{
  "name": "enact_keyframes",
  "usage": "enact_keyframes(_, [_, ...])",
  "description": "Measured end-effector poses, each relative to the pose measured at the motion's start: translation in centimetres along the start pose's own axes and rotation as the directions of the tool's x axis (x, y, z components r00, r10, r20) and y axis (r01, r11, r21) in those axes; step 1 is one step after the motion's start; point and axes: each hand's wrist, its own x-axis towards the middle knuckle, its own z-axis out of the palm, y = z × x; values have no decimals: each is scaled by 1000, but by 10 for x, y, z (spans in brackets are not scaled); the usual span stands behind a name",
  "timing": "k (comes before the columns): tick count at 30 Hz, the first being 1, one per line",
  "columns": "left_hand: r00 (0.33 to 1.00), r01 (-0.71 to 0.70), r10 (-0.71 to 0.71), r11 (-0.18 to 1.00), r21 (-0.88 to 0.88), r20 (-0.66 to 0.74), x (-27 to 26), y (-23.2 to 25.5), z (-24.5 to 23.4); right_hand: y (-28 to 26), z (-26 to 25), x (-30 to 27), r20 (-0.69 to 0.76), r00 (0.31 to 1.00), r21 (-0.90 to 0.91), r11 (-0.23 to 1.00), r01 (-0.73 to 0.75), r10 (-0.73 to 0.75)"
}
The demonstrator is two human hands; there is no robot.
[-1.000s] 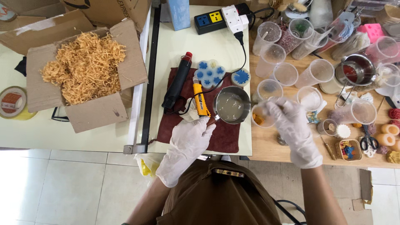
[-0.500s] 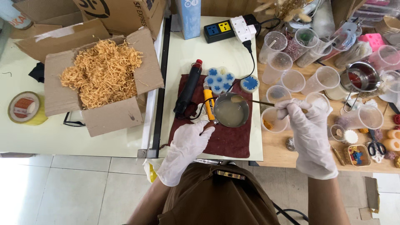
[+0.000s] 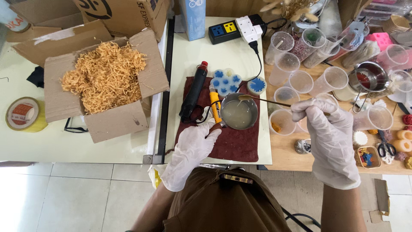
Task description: The person stirs a liquid mixture in a small metal pot and applies heat to the pot using a heat gun held in their gloved hands. They move to another part of the table to select and place small decorative items into small molds before returning to the heating station.
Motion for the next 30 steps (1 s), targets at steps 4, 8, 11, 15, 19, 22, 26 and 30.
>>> enact_keyframes(4, [1000,-3,3,1000,25,-2,1,5,-2,-3,2,2,4,1000,-18,1000,16,-16])
enact_keyframes(8, [998,-22,14,991,133,56,2,9,-6,6,18,9,-101,971,-377,895,-239,216])
enact_keyframes(11, [991,-126,118,984,128,70,3,9,-6,41,29,18,18,975,-444,875,-191,221])
enact_keyframes(15, [987,-154,143,971,183,74,4,8,-5,52,3,15,282,912,-458,877,-146,299])
enact_keyframes(19, [988,-141,132,983,117,84,8,13,4,35,-17,18,177,954,-616,783,-83,241])
enact_keyframes(22, [981,-166,156,983,83,116,10,26,17,29,-15,7,176,984,-686,718,119,6])
enact_keyframes(26, [971,-206,192,974,92,139,13,47,31,14,-51,-16,13,975,-651,743,-159,220])
enact_keyframes(30, [941,-259,214,954,152,263,14,80,52,20,-82,-34,28,996,-563,825,-57,88])
